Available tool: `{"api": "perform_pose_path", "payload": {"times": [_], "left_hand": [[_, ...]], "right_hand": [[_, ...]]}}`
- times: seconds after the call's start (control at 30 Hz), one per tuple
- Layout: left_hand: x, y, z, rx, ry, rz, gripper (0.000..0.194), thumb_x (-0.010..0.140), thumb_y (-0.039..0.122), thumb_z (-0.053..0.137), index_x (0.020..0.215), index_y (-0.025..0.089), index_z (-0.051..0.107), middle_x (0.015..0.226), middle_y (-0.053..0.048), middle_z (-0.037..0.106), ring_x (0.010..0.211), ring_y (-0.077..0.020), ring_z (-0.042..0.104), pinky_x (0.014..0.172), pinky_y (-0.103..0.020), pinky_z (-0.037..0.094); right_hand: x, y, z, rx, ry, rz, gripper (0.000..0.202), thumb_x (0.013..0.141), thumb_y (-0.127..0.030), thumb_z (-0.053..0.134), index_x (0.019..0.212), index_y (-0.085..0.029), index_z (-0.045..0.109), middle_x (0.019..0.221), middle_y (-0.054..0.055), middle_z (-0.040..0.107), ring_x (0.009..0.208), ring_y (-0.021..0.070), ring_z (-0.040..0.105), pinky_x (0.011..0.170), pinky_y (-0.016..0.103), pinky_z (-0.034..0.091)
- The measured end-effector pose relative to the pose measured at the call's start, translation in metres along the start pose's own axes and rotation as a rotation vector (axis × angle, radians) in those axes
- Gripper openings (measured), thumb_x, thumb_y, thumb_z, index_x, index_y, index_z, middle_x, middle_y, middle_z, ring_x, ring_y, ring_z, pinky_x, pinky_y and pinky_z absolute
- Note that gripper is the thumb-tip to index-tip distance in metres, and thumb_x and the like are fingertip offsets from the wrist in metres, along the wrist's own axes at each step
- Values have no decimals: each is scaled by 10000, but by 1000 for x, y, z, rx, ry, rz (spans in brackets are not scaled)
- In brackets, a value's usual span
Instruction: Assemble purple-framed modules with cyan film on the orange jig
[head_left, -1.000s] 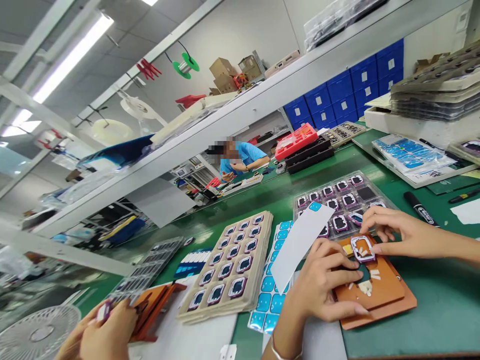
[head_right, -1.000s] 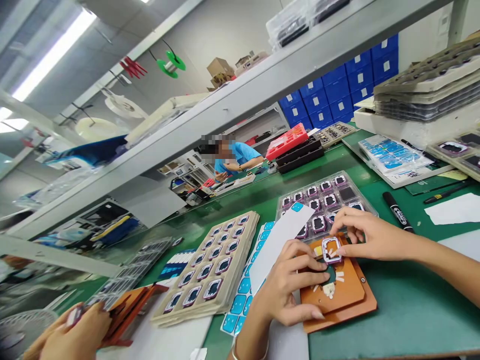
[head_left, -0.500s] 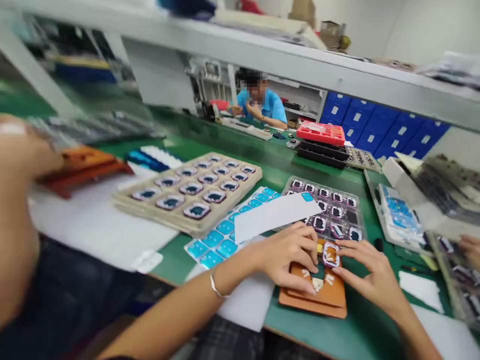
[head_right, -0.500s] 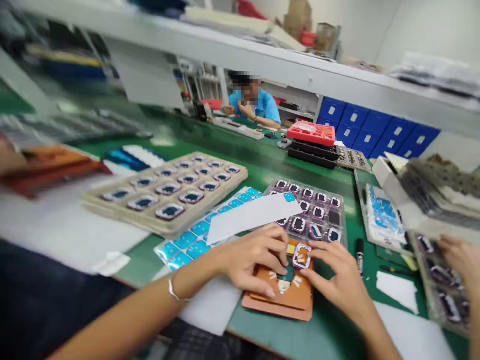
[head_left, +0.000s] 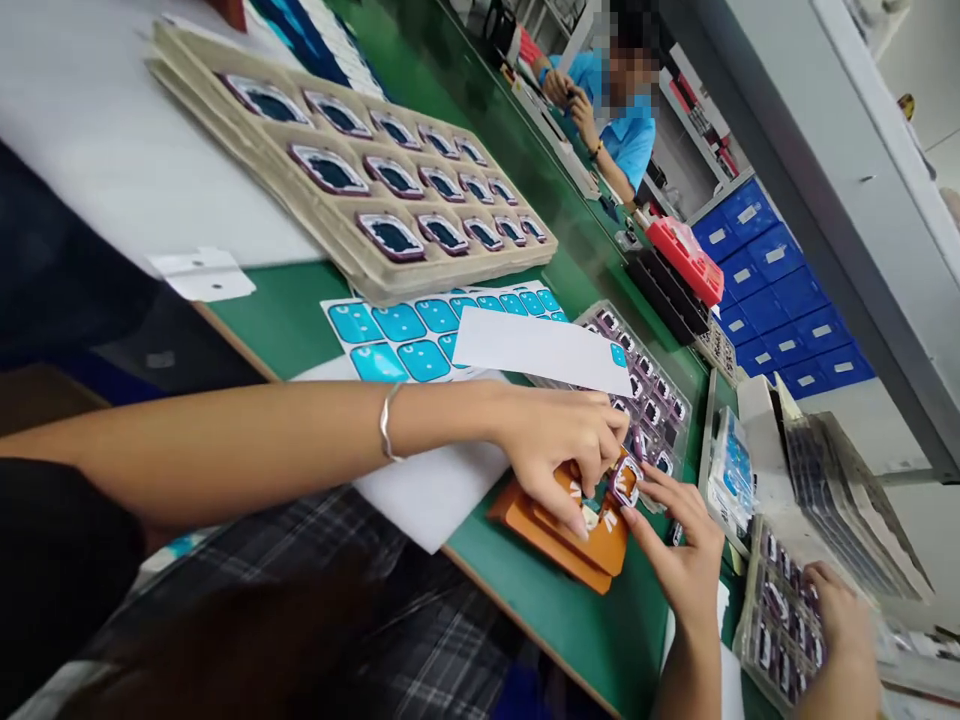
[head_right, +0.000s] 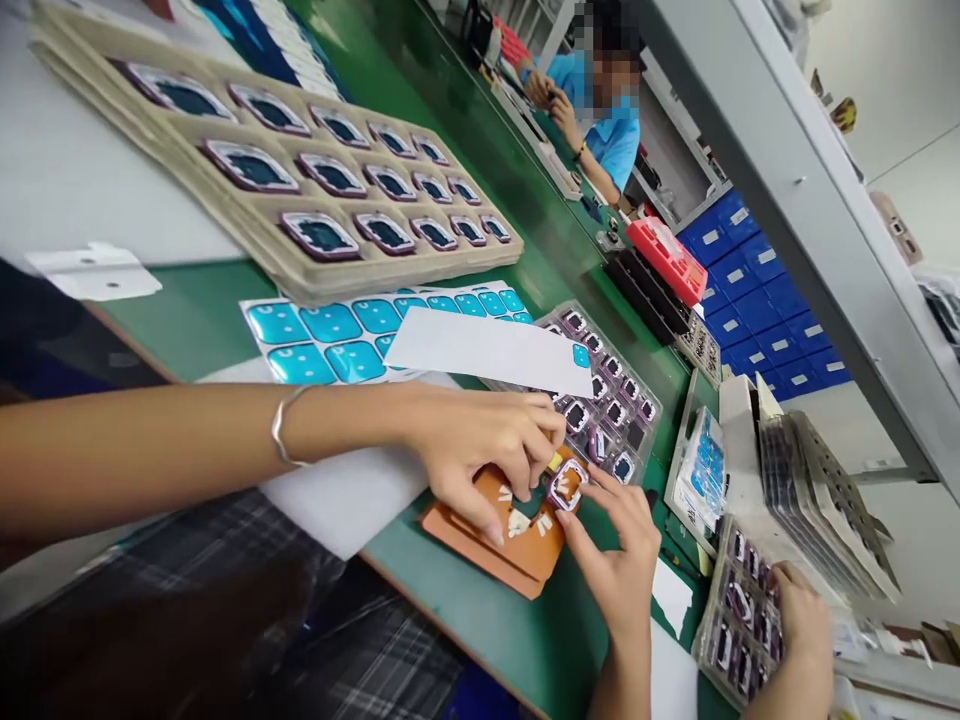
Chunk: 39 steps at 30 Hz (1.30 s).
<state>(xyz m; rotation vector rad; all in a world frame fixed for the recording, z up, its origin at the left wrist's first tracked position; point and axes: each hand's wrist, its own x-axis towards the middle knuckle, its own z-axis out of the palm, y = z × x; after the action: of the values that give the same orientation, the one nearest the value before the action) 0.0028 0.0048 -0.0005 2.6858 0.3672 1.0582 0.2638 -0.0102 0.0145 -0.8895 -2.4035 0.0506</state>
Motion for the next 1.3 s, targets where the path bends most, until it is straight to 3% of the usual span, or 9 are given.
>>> {"api": "perform_pose_path", "payload": {"times": [0.13,0.3,0.47,0.63,1.3], "left_hand": [[0,1,1,-10,15,-19,151,737,398,763,663,269,734,754,-20,716,898,-228,567,792,-395,354],[0,1,0,63,67,-22,317,764,476,727,596,223,636,720,-19,699,860,-215,559,786,-389,349],[-2,-1,-1,293,103,-7,479,805,644,630,733,170,644,743,-44,677,838,-215,541,760,-383,313],[-3,4,-1,327,80,-90,559,781,706,611,857,154,661,861,-56,695,881,-220,532,775,-374,306],[-2,8,-1,240,2,-237,463,786,623,647,896,174,666,963,-41,686,913,-210,518,811,-356,299]], "right_hand": [[1,1,-4,-12,-50,-33,180,854,-278,719,1022,-213,715,1134,89,710,973,235,670,799,365,549],[2,-4,-2,18,-49,-73,193,857,-251,720,1046,-217,695,1138,92,705,964,236,657,799,375,540],[0,-14,8,97,-10,-111,187,876,-255,709,1057,-220,679,1136,80,698,953,221,624,798,368,520],[-3,-18,16,147,23,-112,228,874,-234,710,1094,-231,650,1185,54,679,943,196,593,804,351,513],[-4,-16,28,194,40,-58,203,854,-275,722,1051,-240,684,1170,55,693,932,214,589,792,385,528]]}}
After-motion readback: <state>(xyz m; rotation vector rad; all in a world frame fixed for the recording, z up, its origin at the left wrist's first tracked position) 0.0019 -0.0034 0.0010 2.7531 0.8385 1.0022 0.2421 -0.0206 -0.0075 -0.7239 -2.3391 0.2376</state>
